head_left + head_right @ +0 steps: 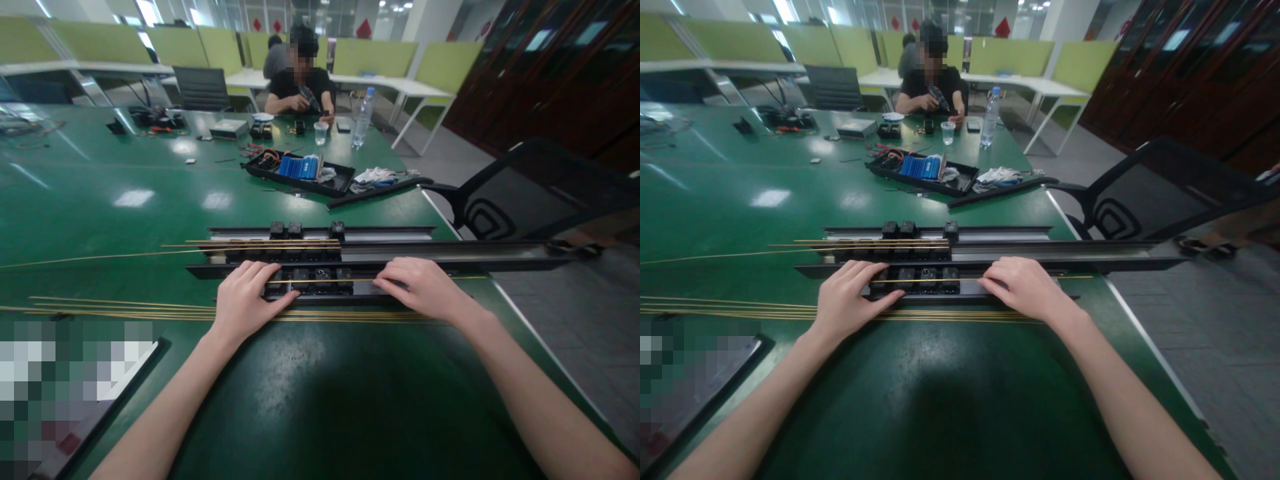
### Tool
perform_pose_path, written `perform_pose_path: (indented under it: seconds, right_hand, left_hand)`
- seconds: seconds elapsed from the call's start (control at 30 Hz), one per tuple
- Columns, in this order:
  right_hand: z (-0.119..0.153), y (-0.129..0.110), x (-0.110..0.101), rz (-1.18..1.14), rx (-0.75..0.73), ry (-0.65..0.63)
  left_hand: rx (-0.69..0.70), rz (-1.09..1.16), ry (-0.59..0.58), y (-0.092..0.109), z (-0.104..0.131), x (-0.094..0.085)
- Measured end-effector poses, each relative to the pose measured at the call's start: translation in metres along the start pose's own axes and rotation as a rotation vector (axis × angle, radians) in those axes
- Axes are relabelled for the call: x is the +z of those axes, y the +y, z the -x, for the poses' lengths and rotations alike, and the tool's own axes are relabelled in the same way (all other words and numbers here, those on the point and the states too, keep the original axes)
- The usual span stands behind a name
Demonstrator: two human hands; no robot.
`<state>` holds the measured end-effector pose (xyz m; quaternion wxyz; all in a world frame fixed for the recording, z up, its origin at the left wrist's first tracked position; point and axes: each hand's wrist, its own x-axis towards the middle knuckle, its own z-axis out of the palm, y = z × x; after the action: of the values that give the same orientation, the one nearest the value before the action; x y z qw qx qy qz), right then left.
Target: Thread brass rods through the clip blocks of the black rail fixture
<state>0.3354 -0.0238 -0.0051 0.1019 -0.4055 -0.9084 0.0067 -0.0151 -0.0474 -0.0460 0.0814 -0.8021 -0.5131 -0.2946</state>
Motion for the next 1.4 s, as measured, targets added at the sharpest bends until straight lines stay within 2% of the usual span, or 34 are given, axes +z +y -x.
perform_pose_path:
  seconds: [0.57,1.0,1.4]
  right_hand:
    - [0.011,0.008,-0.005,-0.001,0.03,0.028]
    - [0.019,0.014,0.007,-0.019,0.026,0.072]
    - [0.024,0.018,0.008,-0.045,0.074,0.094]
  left_hand:
    - [0.006,0.002,0.008,-0.001,0.0,0.001]
    - [-0.014,0.024,0.013,0.001,0.0,-0.001]
    - [-0.027,0.046,-0.007,-0.002,0.002,0.0]
